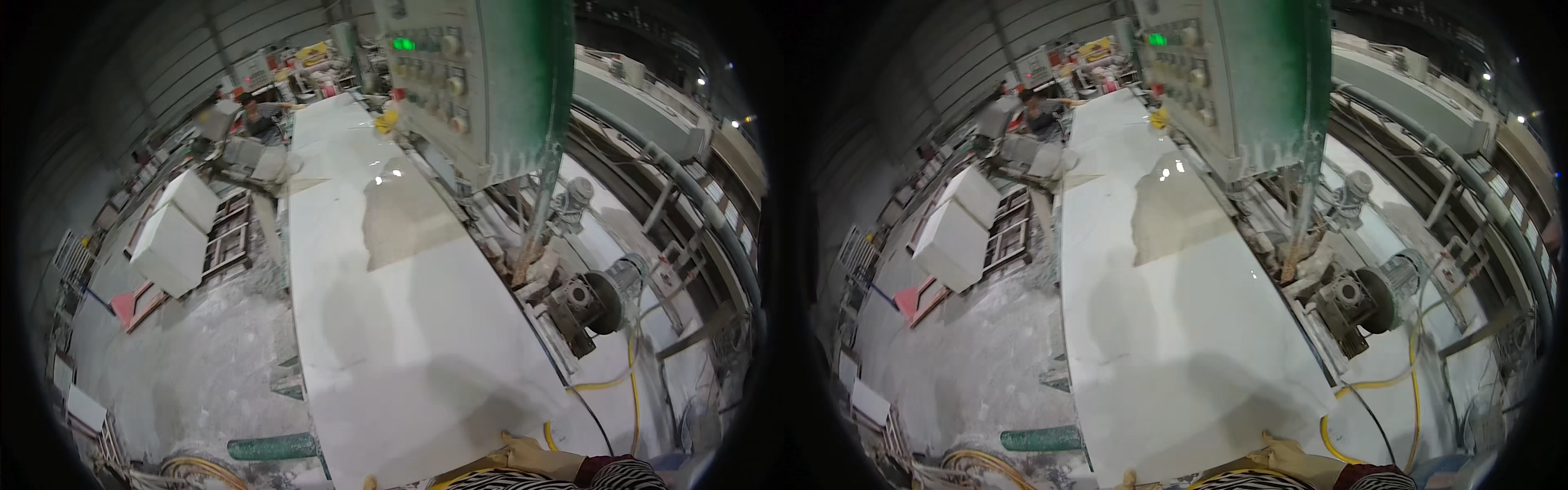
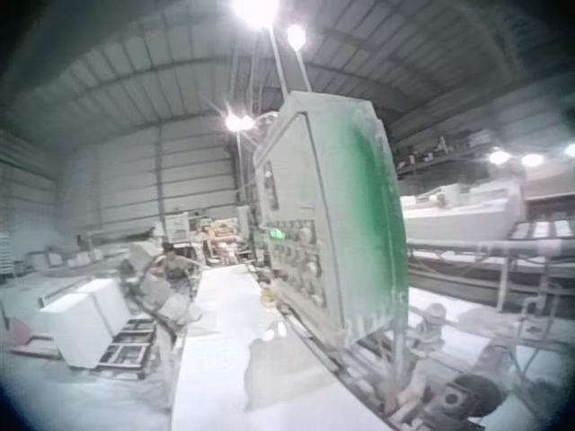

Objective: The person repeatedly picks up large white stone slabs from a conveyor, wipes their surfaces with gloved hands, and places them back onto the line. The cycle of lifting, wiping, and repositioning continues throughout the clip.

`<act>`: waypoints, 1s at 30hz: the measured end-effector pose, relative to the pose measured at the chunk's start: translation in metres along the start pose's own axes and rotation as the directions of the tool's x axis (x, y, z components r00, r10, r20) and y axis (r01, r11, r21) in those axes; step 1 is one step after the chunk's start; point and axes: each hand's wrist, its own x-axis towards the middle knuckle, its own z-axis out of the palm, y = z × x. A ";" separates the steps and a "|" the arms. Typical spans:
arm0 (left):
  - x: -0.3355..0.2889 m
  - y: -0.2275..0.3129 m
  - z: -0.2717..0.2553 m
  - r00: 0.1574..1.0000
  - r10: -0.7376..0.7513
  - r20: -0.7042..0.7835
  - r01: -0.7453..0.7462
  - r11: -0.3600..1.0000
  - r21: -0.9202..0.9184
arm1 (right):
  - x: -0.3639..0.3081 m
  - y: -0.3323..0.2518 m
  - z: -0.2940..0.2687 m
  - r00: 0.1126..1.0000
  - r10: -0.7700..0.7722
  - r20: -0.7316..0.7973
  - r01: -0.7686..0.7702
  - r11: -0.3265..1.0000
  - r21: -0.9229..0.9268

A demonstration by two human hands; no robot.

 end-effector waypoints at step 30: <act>-0.024 -0.632 0.136 0.376 -0.256 -0.891 -0.905 0.106 -0.412 | 0.058 0.367 -0.027 0.491 0.827 0.276 0.502 -0.009 -0.865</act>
